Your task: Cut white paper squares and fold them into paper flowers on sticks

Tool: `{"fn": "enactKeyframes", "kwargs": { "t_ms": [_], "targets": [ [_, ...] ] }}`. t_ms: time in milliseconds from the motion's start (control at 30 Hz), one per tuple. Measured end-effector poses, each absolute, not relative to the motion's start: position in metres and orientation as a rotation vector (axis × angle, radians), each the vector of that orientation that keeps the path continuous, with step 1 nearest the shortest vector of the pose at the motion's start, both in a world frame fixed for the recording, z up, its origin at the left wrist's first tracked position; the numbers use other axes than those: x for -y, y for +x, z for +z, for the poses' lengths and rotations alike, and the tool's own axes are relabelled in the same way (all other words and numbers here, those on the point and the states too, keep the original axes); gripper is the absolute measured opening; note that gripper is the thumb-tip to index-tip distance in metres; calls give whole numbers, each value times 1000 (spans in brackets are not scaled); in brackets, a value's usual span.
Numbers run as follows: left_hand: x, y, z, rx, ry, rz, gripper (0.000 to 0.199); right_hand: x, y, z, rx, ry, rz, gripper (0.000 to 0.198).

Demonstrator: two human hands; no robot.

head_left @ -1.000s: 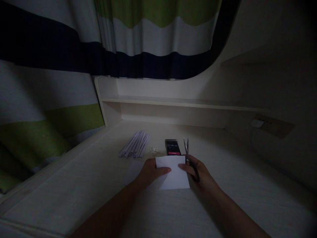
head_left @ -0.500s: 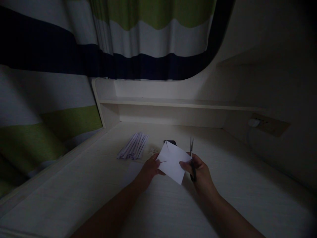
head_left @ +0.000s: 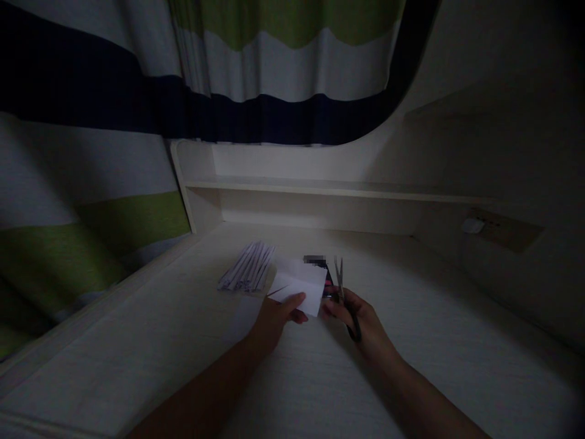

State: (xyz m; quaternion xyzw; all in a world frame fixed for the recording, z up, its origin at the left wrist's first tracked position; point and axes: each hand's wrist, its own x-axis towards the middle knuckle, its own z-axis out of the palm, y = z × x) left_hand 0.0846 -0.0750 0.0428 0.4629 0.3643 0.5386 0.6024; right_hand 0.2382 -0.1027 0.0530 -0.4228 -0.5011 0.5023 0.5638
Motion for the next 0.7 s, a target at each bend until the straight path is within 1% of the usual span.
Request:
{"fn": "enactKeyframes", "kwargs": {
  "t_ms": [133,233,700],
  "targets": [
    [67,78,45,-880,908,1445,29,106,234,51,1332,-1019,1448,37],
    [66,76,48,-897,868,1498,28,108,230,49,1403,-1059,1543,38],
    [71,77,51,-1131,1074,1433,18,110,227,49,1490,-1189,1531,40]
  ]
}}
